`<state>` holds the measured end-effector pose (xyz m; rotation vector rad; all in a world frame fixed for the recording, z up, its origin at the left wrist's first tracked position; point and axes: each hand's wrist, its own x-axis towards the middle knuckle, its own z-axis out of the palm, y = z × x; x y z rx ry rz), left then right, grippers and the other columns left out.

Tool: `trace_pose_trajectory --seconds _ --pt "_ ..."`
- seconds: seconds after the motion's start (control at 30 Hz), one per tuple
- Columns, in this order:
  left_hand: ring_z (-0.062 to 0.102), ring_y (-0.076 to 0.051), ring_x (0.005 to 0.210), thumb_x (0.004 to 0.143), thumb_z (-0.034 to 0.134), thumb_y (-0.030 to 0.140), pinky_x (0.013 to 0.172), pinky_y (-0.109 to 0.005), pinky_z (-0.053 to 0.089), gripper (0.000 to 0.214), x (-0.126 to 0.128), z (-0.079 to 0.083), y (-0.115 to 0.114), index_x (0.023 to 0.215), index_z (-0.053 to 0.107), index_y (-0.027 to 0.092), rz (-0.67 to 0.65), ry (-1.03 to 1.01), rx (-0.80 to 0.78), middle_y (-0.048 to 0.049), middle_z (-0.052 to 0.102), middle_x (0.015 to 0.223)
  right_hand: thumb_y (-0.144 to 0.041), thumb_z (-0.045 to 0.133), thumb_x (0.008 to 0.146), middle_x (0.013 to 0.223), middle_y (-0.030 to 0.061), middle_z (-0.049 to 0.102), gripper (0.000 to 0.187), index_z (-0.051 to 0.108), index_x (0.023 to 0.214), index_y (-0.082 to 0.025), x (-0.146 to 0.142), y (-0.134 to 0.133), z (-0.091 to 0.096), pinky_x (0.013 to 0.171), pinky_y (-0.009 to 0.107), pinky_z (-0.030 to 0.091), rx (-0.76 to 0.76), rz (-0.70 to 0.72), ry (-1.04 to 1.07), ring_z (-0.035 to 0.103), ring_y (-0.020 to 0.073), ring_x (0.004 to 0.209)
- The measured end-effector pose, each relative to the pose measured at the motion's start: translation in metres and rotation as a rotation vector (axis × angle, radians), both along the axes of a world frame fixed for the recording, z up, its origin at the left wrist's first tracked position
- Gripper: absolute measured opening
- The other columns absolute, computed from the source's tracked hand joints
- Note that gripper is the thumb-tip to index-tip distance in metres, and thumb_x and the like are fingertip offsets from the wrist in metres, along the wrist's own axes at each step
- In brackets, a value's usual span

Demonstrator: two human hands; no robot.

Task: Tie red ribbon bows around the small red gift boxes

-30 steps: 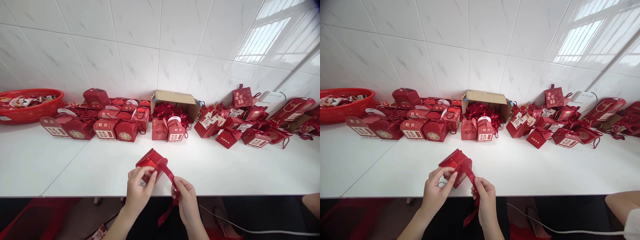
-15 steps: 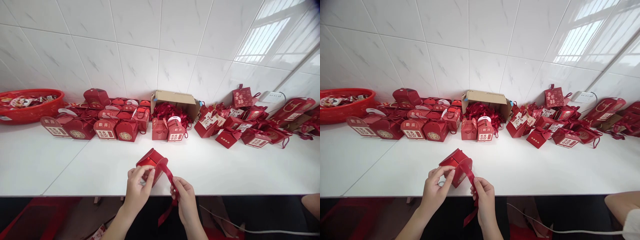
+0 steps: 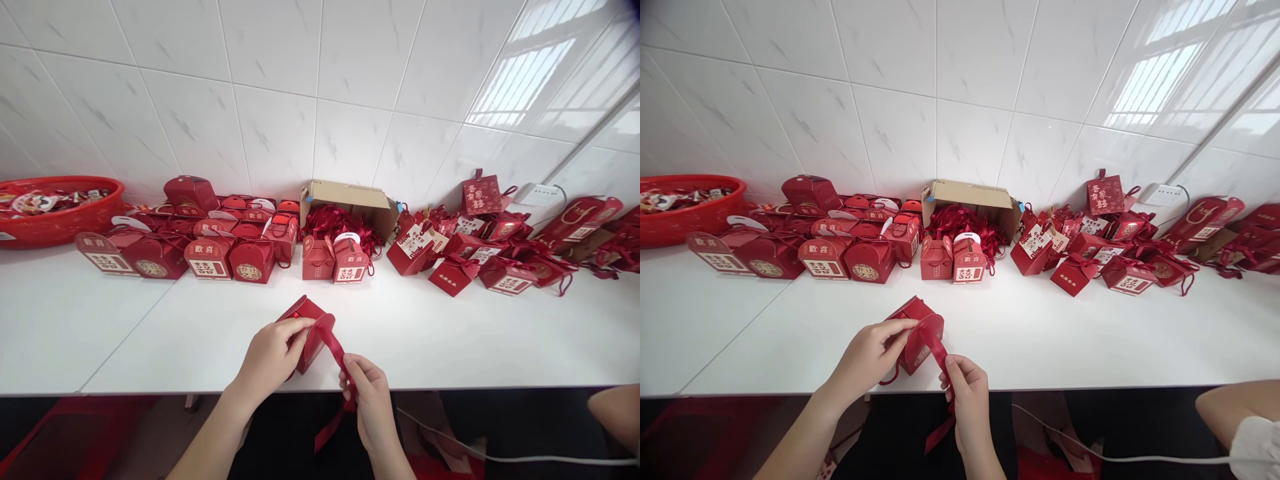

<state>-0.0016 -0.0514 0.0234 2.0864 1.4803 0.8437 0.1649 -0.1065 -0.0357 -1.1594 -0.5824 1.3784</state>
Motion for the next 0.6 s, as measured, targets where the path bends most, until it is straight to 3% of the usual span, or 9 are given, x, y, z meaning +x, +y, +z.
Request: trace_pose_trajectory --seconds 0.17,0.27,0.33,0.43,0.53,0.6 --pt "0.071 -0.02 0.08 0.085 0.048 0.027 0.067 -0.027 0.054 0.025 0.0 0.003 0.004 0.092 0.072 0.028 -0.027 0.032 0.035 0.0015 0.076 0.092 -0.049 0.074 0.069 0.053 -0.0006 0.056 0.035 0.069 0.069 -0.014 -0.001 0.0 -0.002 0.043 0.02 0.029 -0.005 -0.001 -0.04 0.042 0.0076 0.046" --pt "0.067 -0.017 0.065 0.085 0.046 0.026 0.056 -0.025 0.049 0.022 0.002 0.007 0.003 0.085 0.068 0.026 -0.016 0.056 0.032 0.0015 0.073 0.076 -0.049 0.068 0.076 0.063 0.0021 0.062 0.034 0.07 0.075 -0.016 0.001 0.0 -0.002 0.048 0.023 0.039 0.045 0.033 -0.198 0.051 0.0113 0.053" --pt "0.059 -0.015 0.053 0.087 0.044 0.028 0.049 -0.024 0.044 0.019 0.002 0.01 0.002 0.082 0.062 0.024 0.016 0.054 0.023 0.0025 0.065 0.064 -0.046 0.065 0.079 0.086 0.0068 0.068 0.03 0.072 0.086 -0.018 0.004 0.002 0.001 0.063 0.028 0.048 0.148 0.005 -0.385 0.061 0.0185 0.076" --pt "0.05 -0.013 0.049 0.089 0.041 0.032 0.049 -0.023 0.041 0.018 0.0 0.017 -0.003 0.082 0.055 0.023 0.008 -0.07 0.018 0.004 0.055 0.058 -0.038 0.061 0.083 0.12 0.0102 0.06 0.03 0.068 0.108 -0.024 0.005 0.009 0.015 0.09 0.039 0.046 0.347 -0.063 -0.615 0.053 0.0262 0.114" --pt "0.051 -0.012 0.052 0.09 0.042 0.035 0.053 -0.023 0.044 0.019 -0.003 0.029 -0.01 0.084 0.054 0.022 -0.047 -0.303 0.002 0.0035 0.052 0.059 -0.03 0.057 0.086 0.131 0.0103 0.053 0.038 0.059 0.124 -0.027 0.0 0.021 0.035 0.102 0.044 0.039 0.535 0.005 -0.704 0.046 0.0259 0.124" --pt "0.053 -0.013 0.053 0.09 0.045 0.036 0.053 -0.024 0.046 0.019 -0.005 0.038 -0.015 0.085 0.055 0.021 -0.062 -0.416 0.008 0.0018 0.054 0.06 -0.026 0.059 0.084 0.128 0.0094 0.057 0.04 0.059 0.124 -0.027 -0.005 0.031 0.049 0.102 0.043 0.039 0.624 0.095 -0.72 0.048 0.0251 0.121"
